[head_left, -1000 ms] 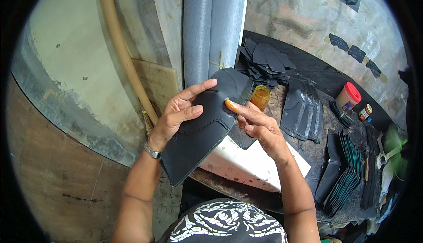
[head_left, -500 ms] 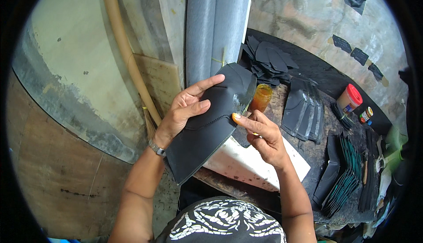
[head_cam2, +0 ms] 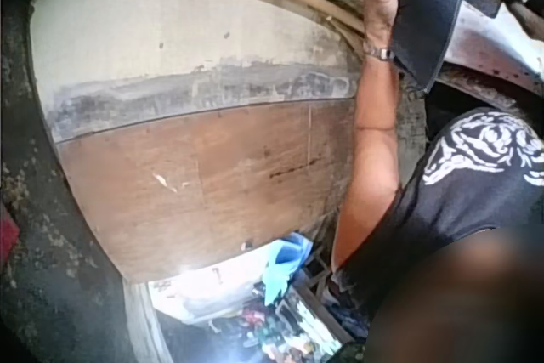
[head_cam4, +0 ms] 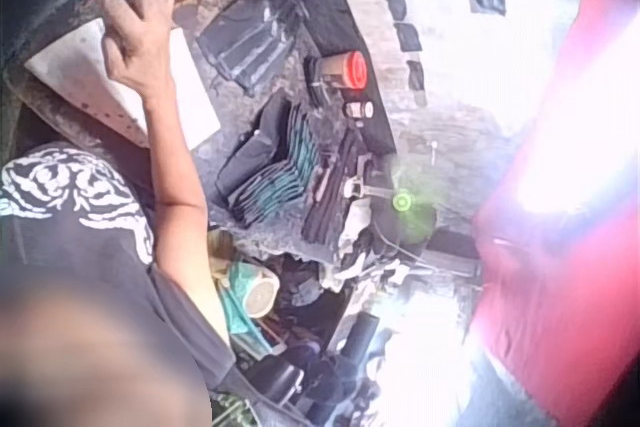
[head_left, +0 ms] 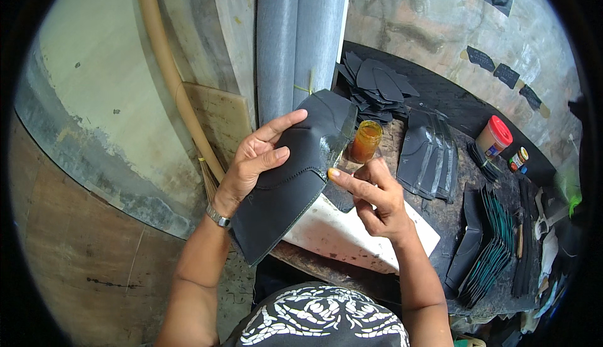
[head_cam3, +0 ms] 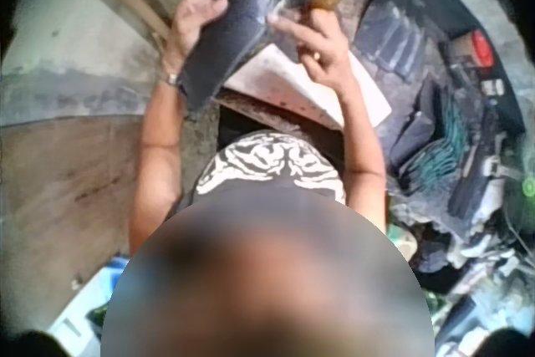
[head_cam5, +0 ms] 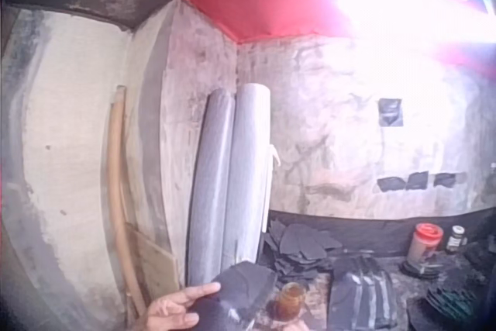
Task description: The person repeatedly applies a yellowish adhesive from a small jar onto the edges of black leather pieces using a small brush. They work on multiple pieces one at a time, spreading the glue along seams and edges, then placing each treated piece on the table.
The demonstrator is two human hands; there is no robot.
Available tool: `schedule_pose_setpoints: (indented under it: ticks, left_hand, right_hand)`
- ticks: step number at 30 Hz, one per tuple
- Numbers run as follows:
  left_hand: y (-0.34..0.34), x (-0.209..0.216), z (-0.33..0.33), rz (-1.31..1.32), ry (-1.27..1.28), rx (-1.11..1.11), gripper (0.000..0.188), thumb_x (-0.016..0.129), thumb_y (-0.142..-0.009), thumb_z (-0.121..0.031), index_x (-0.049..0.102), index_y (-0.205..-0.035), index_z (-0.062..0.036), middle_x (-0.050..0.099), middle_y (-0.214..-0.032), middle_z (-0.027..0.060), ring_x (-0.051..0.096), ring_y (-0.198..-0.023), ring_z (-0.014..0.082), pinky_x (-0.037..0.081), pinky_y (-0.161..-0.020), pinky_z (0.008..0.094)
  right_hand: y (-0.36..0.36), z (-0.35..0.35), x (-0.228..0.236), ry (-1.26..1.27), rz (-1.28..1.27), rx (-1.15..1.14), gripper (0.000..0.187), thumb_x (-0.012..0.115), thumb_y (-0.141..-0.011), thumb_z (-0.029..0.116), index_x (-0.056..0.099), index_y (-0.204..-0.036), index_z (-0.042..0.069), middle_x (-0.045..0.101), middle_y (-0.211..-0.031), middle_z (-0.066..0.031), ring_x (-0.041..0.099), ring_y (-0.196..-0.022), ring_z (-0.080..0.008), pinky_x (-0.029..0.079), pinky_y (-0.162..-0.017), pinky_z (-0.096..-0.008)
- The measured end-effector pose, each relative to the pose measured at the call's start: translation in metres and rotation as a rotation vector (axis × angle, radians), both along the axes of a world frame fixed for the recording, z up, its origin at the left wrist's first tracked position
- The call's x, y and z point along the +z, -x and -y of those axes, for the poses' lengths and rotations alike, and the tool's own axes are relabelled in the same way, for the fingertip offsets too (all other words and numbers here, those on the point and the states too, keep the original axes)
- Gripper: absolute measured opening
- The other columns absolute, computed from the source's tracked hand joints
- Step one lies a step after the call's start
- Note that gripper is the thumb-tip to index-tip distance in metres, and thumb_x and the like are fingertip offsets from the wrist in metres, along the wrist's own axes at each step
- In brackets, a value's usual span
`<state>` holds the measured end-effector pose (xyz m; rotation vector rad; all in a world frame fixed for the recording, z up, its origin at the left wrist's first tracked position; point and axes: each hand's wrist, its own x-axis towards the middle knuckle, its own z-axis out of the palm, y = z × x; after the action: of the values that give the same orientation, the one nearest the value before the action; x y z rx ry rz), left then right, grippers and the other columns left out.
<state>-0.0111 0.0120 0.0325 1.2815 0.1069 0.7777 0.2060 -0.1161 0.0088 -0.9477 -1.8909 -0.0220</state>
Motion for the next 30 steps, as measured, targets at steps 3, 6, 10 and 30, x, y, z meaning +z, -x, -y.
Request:
schedule_pose_setpoints:
  ticks: [3, 6, 10, 30]
  left_hand:
    - [0.001, -0.002, -0.001, -0.003, 0.033, -0.016, 0.058, 0.058, -0.094, -0.004, 0.038, -0.149, 0.0017, 0.048, -0.147, 0.0093, 0.052, -0.126, 0.0138, 0.041, -0.107, 0.0273]
    - [0.002, -0.003, -0.003, -0.021, -0.017, 0.032, 0.058, 0.059, -0.094, -0.005, 0.04, -0.148, 0.0008, 0.048, -0.146, 0.0093, 0.052, -0.126, 0.0141, 0.041, -0.108, 0.0277]
    - [-0.004, -0.009, -0.006, 0.036, -0.051, 0.21, 0.055, 0.059, -0.095, -0.005, 0.042, -0.147, -0.0019, 0.049, -0.144, 0.0094, 0.052, -0.126, 0.0147, 0.041, -0.108, 0.028]
    - [0.004, -0.005, -0.018, -0.091, -0.413, 0.349, 0.07, 0.058, -0.092, 0.0, 0.03, -0.155, -0.0077, 0.028, -0.161, 0.0088, 0.025, -0.149, 0.0193, 0.015, -0.122, 0.035]
  right_hand:
    - [0.001, -0.003, -0.001, 0.013, -0.025, -0.209, 0.072, 0.057, -0.066, -0.005, 0.064, -0.134, 0.016, 0.039, -0.075, -0.0055, 0.043, -0.072, -0.023, 0.035, -0.071, -0.0355]
    - [0.0, -0.008, -0.005, 0.012, 0.143, -0.137, 0.07, 0.057, -0.066, -0.005, 0.065, -0.132, 0.016, 0.039, -0.075, -0.0056, 0.043, -0.072, -0.023, 0.036, -0.071, -0.0354]
    - [-0.028, -0.027, -0.012, 0.018, -0.152, -0.152, 0.046, 0.058, -0.075, 0.002, 0.073, -0.117, 0.011, 0.044, -0.084, -0.008, 0.047, -0.081, -0.0264, 0.037, -0.078, -0.0377]
    - [-0.05, -0.037, -0.032, 0.389, 0.458, -0.942, 0.034, 0.059, -0.094, 0.034, 0.073, -0.104, 0.005, 0.055, -0.115, -0.0209, 0.048, -0.115, -0.0322, 0.035, -0.092, -0.0501]
